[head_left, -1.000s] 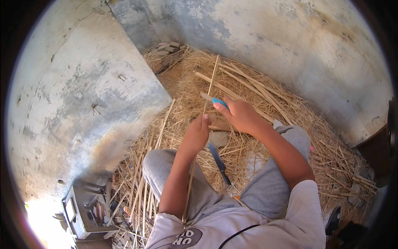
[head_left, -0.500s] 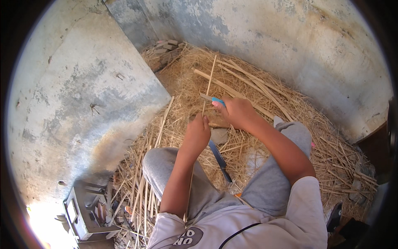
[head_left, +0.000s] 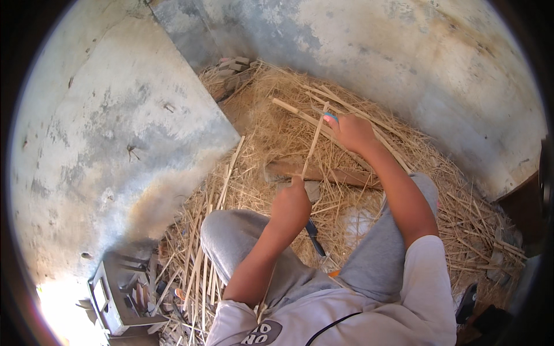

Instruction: The person sits on a straw-covered floor and uses a utility knife to split a long bamboo stick into thin strips. They repeatedly scrape and shave the bamboo, then switch to a larger knife to continue splitting. The person handles multiple bamboo pieces and places finished strips aside.

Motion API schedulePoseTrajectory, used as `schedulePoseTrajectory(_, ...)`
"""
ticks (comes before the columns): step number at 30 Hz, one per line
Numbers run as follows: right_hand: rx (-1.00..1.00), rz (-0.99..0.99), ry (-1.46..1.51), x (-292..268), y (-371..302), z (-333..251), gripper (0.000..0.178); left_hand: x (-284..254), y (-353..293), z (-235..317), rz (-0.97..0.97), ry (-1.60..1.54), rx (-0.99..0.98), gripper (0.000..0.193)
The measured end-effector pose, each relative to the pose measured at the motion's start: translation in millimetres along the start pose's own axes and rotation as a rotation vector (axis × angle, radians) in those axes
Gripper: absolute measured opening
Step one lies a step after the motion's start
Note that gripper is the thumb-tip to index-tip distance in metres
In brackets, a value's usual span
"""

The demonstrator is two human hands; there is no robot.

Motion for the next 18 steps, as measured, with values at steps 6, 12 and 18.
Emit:
schedulePoseTrajectory(6,-0.191,-0.029,0.132,0.9,-40.7,-40.7,0.06,-14.6,7.7,-14.1,0.128,-0.199,0.021,0.023)
schedulePoseTrajectory(12,-0.396,-0.023,0.199,2.3,-69.6,-68.6,0.052,-35.5,2.7,-7.3,0.177,-0.213,0.016,0.022)
schedulePoseTrajectory(18,-0.228,-0.072,0.183,-6.5,-56.4,-56.3,0.055,-36.7,-5.5,-9.3,0.17,-0.164,0.028,0.019)
Point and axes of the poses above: each hand's wrist, its own y-axis towards the middle knuckle, its own x-axis out of the palm, z = x × y, the point moved 5 cm from there along y, towards the middle knuckle, and after that the axes turned 1 degree about -z, right-handed, at the moved point
